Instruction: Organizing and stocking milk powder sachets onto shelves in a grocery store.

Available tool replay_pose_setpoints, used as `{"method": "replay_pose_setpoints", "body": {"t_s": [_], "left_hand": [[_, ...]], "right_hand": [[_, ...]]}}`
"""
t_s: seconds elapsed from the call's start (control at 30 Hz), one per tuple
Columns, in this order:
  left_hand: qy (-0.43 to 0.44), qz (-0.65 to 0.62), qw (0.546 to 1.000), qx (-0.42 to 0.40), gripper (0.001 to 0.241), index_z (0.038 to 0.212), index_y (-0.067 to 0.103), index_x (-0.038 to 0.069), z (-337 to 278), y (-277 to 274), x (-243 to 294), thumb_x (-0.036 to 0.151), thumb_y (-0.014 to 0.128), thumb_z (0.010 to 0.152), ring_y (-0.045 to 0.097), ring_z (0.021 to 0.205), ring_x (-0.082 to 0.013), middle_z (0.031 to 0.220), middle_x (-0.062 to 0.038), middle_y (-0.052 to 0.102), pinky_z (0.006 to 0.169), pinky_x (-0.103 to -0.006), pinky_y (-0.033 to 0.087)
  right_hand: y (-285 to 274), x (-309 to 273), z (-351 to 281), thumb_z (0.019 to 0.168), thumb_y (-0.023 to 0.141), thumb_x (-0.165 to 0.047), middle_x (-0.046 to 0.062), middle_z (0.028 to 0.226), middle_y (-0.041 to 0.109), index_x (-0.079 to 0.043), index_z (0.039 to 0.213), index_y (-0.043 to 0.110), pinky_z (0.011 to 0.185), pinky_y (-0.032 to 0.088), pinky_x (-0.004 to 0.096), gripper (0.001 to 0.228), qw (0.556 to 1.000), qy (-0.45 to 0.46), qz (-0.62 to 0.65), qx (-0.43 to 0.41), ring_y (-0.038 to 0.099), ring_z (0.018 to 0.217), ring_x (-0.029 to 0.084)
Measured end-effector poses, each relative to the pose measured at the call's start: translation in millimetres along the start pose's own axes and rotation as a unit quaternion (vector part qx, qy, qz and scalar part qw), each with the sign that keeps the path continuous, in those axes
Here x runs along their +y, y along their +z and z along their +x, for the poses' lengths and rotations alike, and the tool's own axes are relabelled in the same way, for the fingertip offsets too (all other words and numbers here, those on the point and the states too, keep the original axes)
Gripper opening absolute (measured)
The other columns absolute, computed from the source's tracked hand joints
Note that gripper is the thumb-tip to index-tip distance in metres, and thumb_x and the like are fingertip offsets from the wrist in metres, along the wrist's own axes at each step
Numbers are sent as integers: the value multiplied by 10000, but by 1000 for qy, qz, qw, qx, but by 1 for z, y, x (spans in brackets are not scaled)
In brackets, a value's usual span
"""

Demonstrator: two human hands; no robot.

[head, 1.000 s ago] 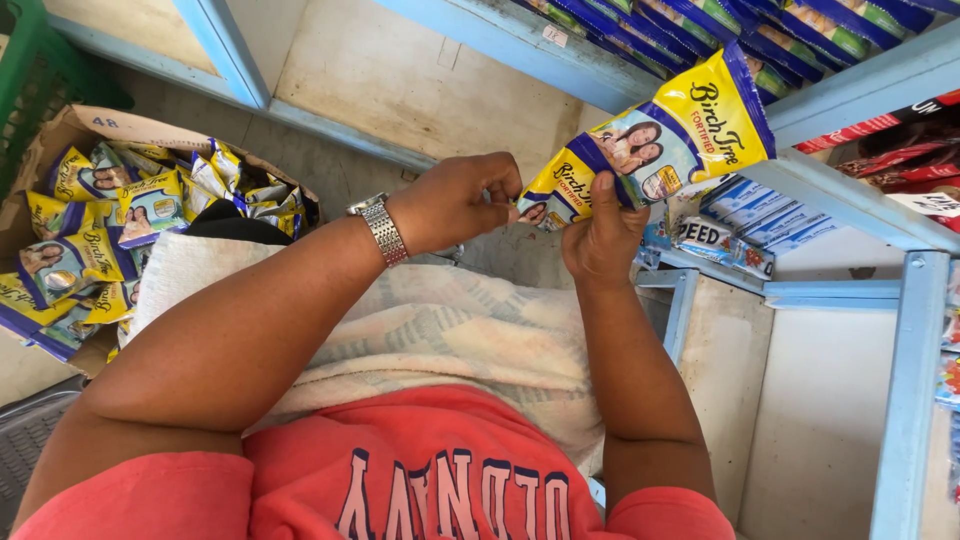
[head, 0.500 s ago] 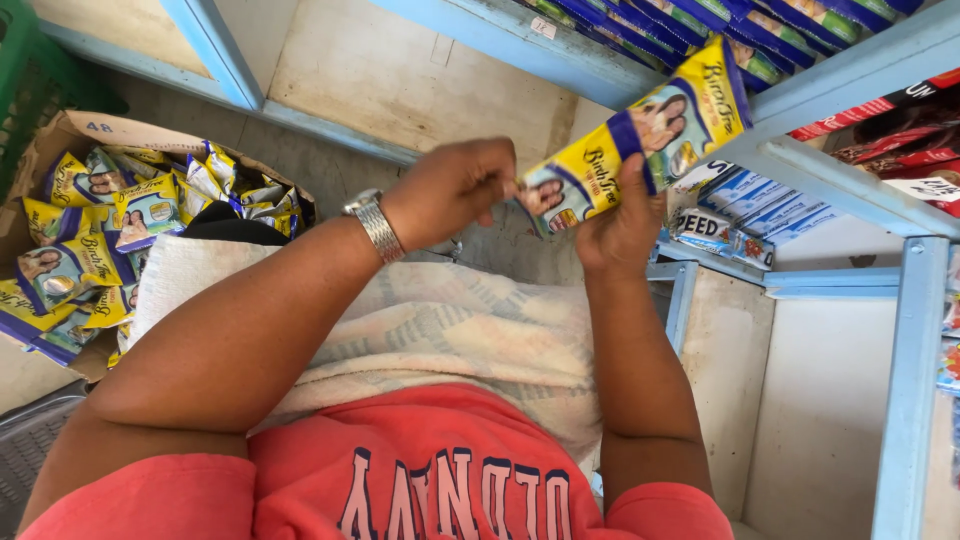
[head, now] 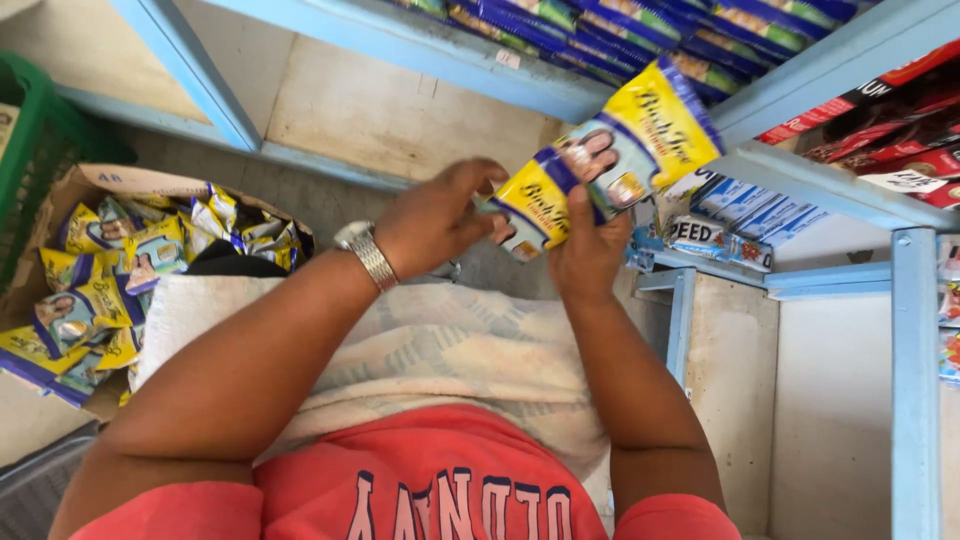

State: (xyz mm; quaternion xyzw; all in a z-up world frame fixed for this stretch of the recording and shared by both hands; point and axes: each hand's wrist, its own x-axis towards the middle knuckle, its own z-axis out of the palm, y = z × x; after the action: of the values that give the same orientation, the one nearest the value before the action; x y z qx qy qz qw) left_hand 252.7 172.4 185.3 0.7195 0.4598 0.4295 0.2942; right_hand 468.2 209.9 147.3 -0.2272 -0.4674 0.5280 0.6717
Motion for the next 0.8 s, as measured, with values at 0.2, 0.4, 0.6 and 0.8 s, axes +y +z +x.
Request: {"method": "replay_pose_setpoints", "body": {"t_s": [0.2,0.4,0.6,0.8], "left_hand": [[-30,19,997,-74,334,1200,542,86,1,8,4,269,700,970,704,851,-327,916,-128,729,700,-444,541],[-78,-111,986,-101,198,1134,585,72,2,-5,15,181,637,977,735,736,-175,835,-88,749,672,-333,573],[-113,-119,984,-74,306,1220,585,73,-1,-11,22,180,670,946,734,743,-124,905,-76,750,630,-301,593],[-129,-148,979,-55,291,1233,631,70,-11,-32,22,198,665,974,705,782,-85,934,-45,756,630,-282,607]], "right_hand": [[11,-14,-1,1035,669,-61,68,1353,655,-2,1357,601,1111,516,382,335,996,50,47,-60,644,1239,193],[-17,-5,-2,952,738,35,109,1272,691,12,1325,622,1039,537,399,392,983,141,19,-118,671,1169,224],[13,-38,15,881,722,-28,29,1172,706,-106,1236,635,960,552,356,374,991,112,41,-54,679,1086,155],[-3,-51,50,1001,700,-141,42,966,714,-24,1143,713,620,467,264,185,989,138,-44,-27,609,751,107]]}}
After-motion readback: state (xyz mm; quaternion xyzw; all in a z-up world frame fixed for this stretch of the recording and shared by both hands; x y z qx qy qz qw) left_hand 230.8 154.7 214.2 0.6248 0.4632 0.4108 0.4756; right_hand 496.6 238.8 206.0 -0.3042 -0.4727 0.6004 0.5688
